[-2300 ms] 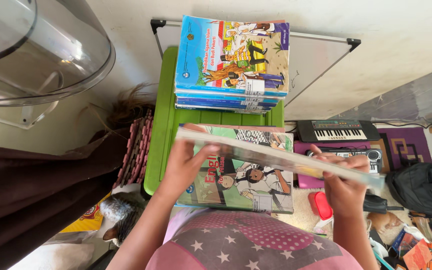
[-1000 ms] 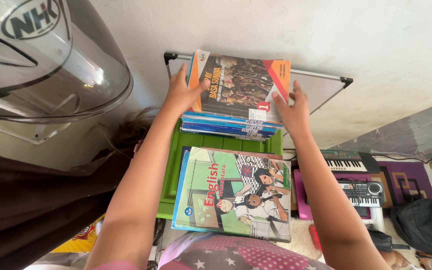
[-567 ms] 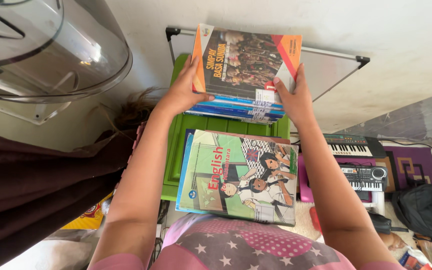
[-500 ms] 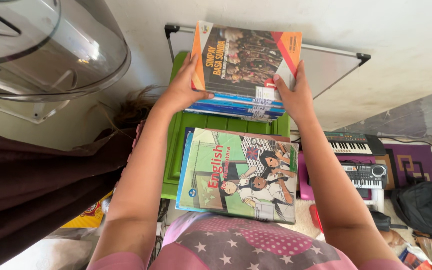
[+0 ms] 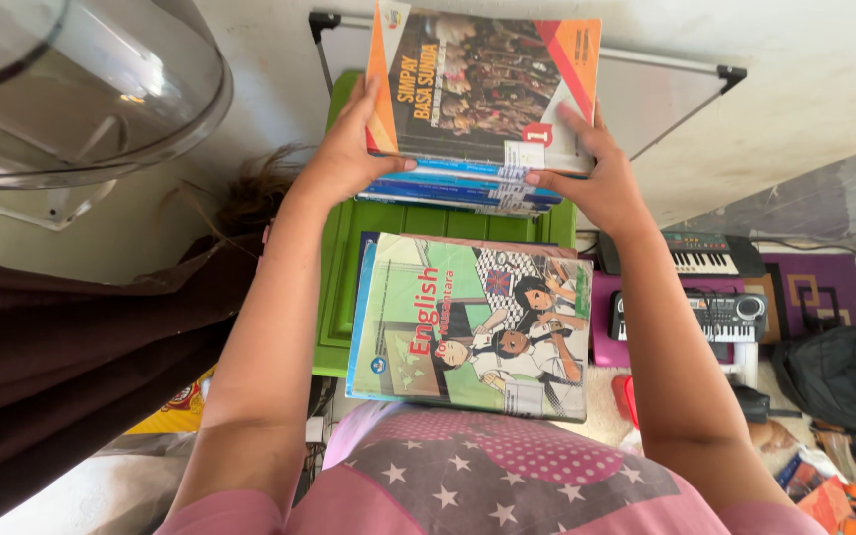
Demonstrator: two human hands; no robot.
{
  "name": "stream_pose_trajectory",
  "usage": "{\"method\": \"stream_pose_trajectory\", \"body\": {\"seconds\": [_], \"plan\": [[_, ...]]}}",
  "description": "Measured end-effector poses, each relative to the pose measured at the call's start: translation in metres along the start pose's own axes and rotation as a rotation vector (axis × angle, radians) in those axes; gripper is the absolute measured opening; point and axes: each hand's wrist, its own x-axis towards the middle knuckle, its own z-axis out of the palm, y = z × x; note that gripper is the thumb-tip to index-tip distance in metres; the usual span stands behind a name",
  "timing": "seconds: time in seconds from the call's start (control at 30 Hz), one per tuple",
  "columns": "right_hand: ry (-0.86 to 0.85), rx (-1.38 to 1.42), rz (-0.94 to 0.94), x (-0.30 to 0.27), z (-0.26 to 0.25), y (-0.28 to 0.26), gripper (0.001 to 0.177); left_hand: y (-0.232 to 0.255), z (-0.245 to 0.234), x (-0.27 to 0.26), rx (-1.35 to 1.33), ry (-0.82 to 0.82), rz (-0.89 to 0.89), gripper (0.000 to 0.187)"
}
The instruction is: The person stacks several books on top of a green plastic bin, then removes items from a small plastic package and places them inside the bin.
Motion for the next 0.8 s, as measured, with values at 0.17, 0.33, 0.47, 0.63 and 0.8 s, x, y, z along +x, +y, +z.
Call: {"method": "stream_pose_trajectory", "body": {"seconds": [0.17, 0.33, 0.47, 0.63, 0.8], "plan": [[0.158, 0.128, 0.083, -0.06, 0.008, 0.017, 0.088, 0.024, -0.002, -0.06, 0.24, 0.284, 0.02, 0.1], [0.068, 0.041, 0.624, -0.149, 0.019, -0.002, 0.063, 0.04, 0.022, -0.156, 0.351, 0.157, -0.312, 0.051], [0.116, 0.146, 0.658, -0.178, 0.031, -0.011, 0.064, 0.046, 0.046, -0.185, 0.455, 0.075, -0.341, 0.059], [0.077, 0.245, 0.8, -0.182, 0.011, 0.001, 0.049, 0.045, 0.057, -0.176, 0.524, 0.047, -0.267, 0.066], [0.229, 0.234, 0.668, -0.195, 0.009, -0.006, 0.042, 0.054, 0.066, -0.17, 0.464, 0.055, -0.238, 0.072]]}}
